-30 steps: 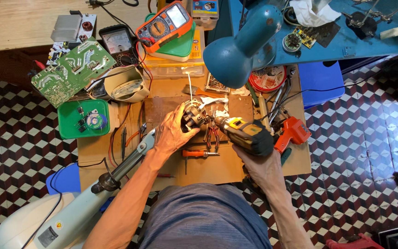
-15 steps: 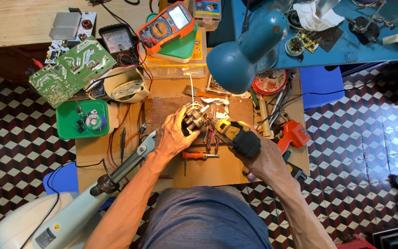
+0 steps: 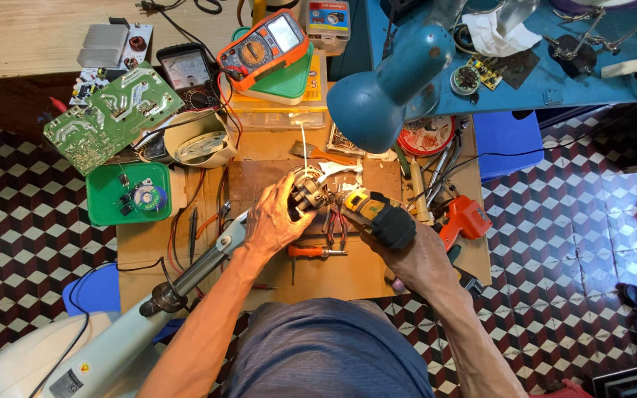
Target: The person uses a cordless drill to remove screws from a small electric motor, then disassembles the motor by hand to separate the rotor and stator. They inspect the internal components and use a screwdriver to adjust parts within the motor housing.
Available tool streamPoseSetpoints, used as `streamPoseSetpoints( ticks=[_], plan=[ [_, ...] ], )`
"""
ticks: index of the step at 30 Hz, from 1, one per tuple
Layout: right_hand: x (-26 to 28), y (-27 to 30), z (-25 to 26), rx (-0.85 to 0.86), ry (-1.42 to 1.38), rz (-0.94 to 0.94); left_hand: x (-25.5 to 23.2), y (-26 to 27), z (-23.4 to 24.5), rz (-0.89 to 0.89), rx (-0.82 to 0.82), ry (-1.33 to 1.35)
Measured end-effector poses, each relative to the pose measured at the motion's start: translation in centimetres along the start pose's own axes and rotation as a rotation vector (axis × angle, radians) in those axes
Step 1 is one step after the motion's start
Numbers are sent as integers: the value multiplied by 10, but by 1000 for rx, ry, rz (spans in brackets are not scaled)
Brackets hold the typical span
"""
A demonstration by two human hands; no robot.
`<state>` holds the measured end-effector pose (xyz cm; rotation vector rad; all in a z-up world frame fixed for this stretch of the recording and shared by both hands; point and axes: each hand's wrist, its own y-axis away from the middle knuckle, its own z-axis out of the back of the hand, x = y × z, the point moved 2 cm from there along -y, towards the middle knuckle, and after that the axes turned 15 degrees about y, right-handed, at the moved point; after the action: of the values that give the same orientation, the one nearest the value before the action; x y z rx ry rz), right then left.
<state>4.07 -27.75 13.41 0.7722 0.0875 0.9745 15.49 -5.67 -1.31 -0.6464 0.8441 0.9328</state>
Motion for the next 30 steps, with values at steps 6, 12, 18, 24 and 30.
streamPoseSetpoints(
  ticks=[6, 12, 18, 24, 30],
  plan=[
    [-4, 5, -7, -46, -127, 37, -6, -2, 3, -2, 27, -6],
    [-4, 5, -13, -353, -13, 301, -35, 0, 13, -231, -14, -8],
    [-9, 9, -20, -122, -190, -4, -49, -40, -19, -459, 136, -278],
    [-1, 18, -16, -310, -212, 173, -35, -60, -53, -461, 234, -395],
    [-2, 18, -22, -171, -303, -34, -21, -57, -68, -448, 129, -544]
  ],
)
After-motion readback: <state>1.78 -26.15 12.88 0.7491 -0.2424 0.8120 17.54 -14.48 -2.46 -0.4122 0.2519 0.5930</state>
